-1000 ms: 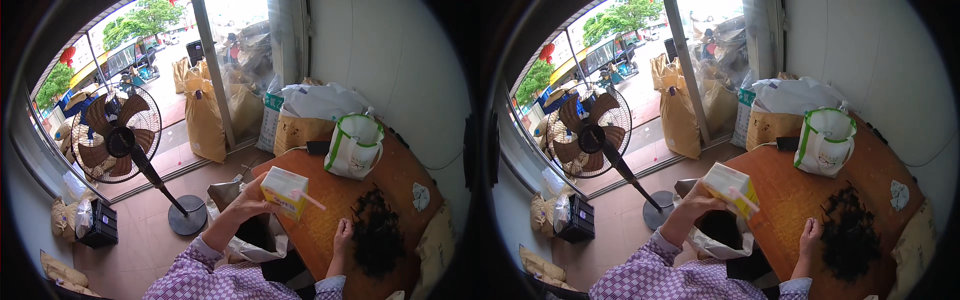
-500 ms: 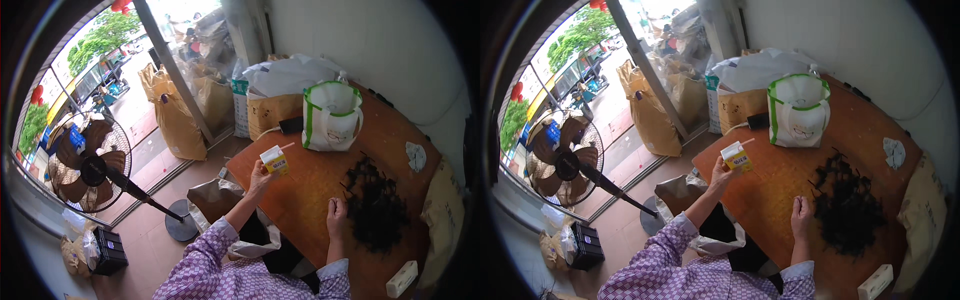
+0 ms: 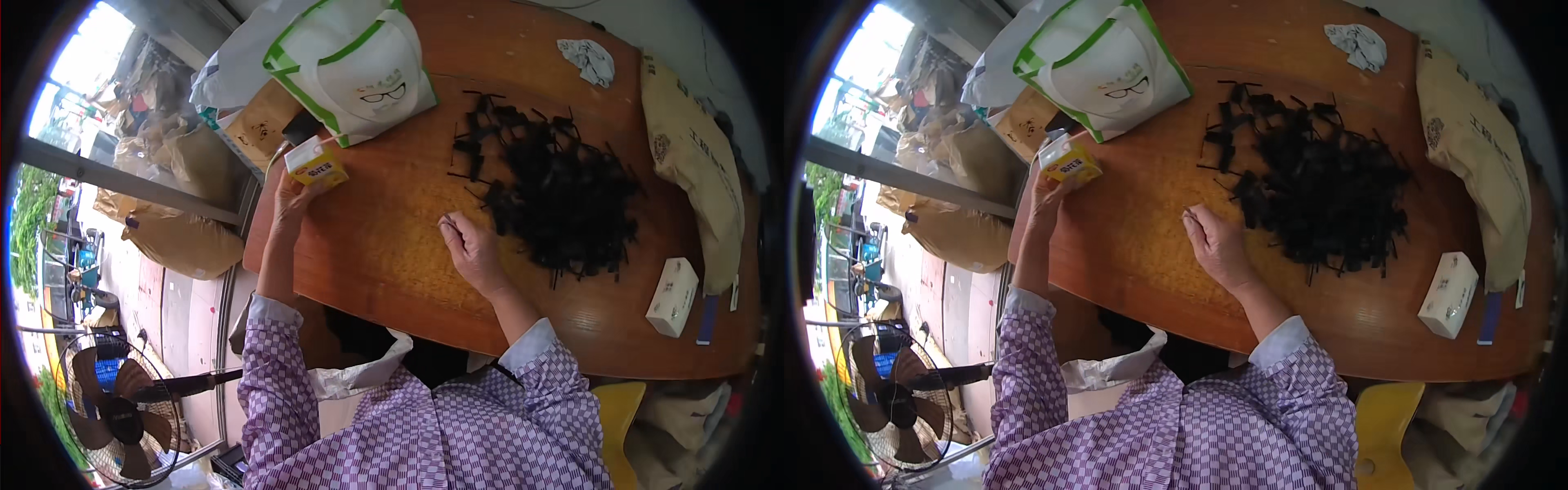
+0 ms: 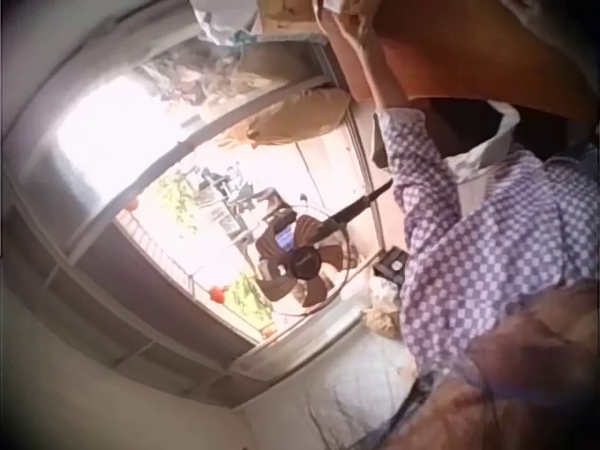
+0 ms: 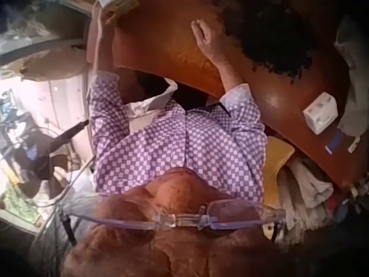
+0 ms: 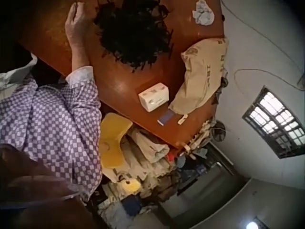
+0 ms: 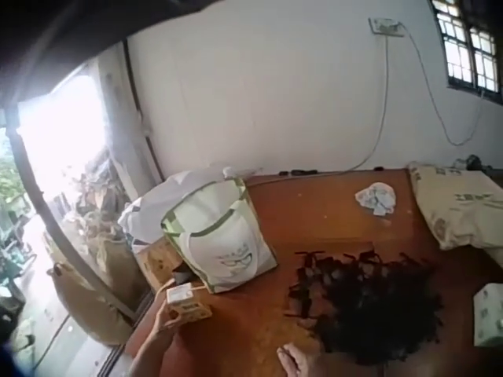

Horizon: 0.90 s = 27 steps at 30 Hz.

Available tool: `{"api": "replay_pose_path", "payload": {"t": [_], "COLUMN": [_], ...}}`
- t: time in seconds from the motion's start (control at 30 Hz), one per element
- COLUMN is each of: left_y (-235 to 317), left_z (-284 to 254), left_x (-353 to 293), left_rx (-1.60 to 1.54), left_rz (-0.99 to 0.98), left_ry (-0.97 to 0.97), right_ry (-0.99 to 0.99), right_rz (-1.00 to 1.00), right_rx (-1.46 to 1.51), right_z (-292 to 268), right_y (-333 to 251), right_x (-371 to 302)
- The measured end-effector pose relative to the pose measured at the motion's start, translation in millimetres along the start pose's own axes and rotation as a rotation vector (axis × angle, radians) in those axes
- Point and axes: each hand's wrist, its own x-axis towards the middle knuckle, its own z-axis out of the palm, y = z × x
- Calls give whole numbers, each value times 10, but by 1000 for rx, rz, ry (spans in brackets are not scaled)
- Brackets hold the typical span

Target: Assembling small black plastic components by hand at a workstation.

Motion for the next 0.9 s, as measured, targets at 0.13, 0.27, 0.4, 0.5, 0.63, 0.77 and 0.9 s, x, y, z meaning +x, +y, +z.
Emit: {"api": "replay_pose_path", "payload": {"t": [0.13, 0.27, 0.4, 0.5, 0.63, 0.77, 0.9], "left_y": [-136, -50, 202, 138, 137, 93, 198], "left_z": [248, 1067, 1864, 2140, 2293, 2148, 1856], "left_x": [-197, -598, -335, -16, 221, 210, -58], "left_rx": [176, 533, 718, 851, 1117, 1177, 558], "left_rz": [131, 210, 347, 436, 336, 361, 33], "left_ry": [360, 278, -181, -333, -626, -473, -307], "right_ry": [-1, -9, 8, 64, 104, 100, 164], "right_rz": [30, -301, -328, -363, -354, -356, -323], "right_rx": [-26, -73, -114, -120, -93, -105, -82], "right_z": [-63, -12, -134, -111, -91, -75, -92], "right_y": [-71, -97, -122, -148, -61, -67, -74], "right_x": [-33, -72, -103, -82, -88, -55, -21]}}
